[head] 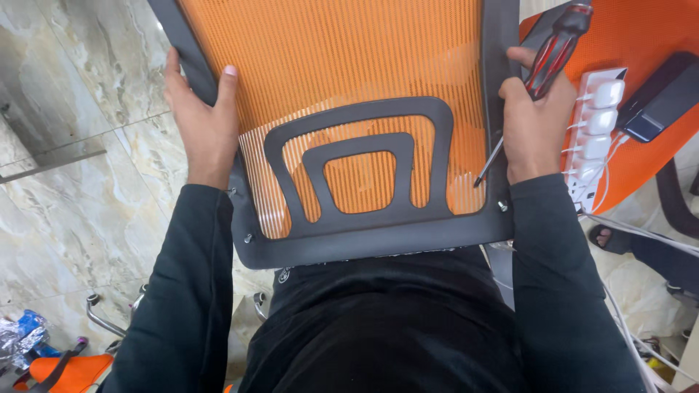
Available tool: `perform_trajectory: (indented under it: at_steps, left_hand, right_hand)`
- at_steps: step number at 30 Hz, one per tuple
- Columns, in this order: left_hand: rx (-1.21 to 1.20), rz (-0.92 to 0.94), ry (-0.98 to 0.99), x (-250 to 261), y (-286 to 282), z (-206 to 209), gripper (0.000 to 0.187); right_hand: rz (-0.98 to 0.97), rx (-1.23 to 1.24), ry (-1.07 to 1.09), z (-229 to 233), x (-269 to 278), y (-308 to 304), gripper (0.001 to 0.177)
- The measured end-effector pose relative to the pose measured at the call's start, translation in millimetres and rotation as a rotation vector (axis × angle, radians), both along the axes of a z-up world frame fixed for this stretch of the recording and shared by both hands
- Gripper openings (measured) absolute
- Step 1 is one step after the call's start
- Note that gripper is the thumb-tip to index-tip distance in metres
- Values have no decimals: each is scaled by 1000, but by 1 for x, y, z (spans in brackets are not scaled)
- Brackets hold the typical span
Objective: The person uses a screwdriver to tighten screws on the underside of an orange mesh chair back. They repeatedly insert and tighten screws at multiple locations on the chair back frame.
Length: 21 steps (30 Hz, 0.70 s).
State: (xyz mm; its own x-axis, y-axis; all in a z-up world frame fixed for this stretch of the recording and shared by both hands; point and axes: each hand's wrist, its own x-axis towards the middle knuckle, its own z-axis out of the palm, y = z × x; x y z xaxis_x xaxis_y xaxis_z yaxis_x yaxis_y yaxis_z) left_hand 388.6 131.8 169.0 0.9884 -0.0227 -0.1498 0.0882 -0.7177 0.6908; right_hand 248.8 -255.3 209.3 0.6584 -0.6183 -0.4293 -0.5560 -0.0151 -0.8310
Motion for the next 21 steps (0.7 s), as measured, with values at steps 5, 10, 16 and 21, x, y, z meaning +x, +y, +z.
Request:
perform_trajectory:
  at_steps: [5,10,16,21]
  left_hand:
    - [18,31,34,7,-20,19,77]
    - [7,63,34,20,-34,30,76]
    - [-176,66,32,27,-39,16,76]
    - [-138,61,84,38,-36,12,76]
  right_hand:
    - [19,-55,-72,-6,8,-17,38]
    - [16,-5,-83,-15,20,-29,37]
    - [18,-18,-115,-21,38,-48,36]
    - [7,-39,-139,-19,51,-56,37]
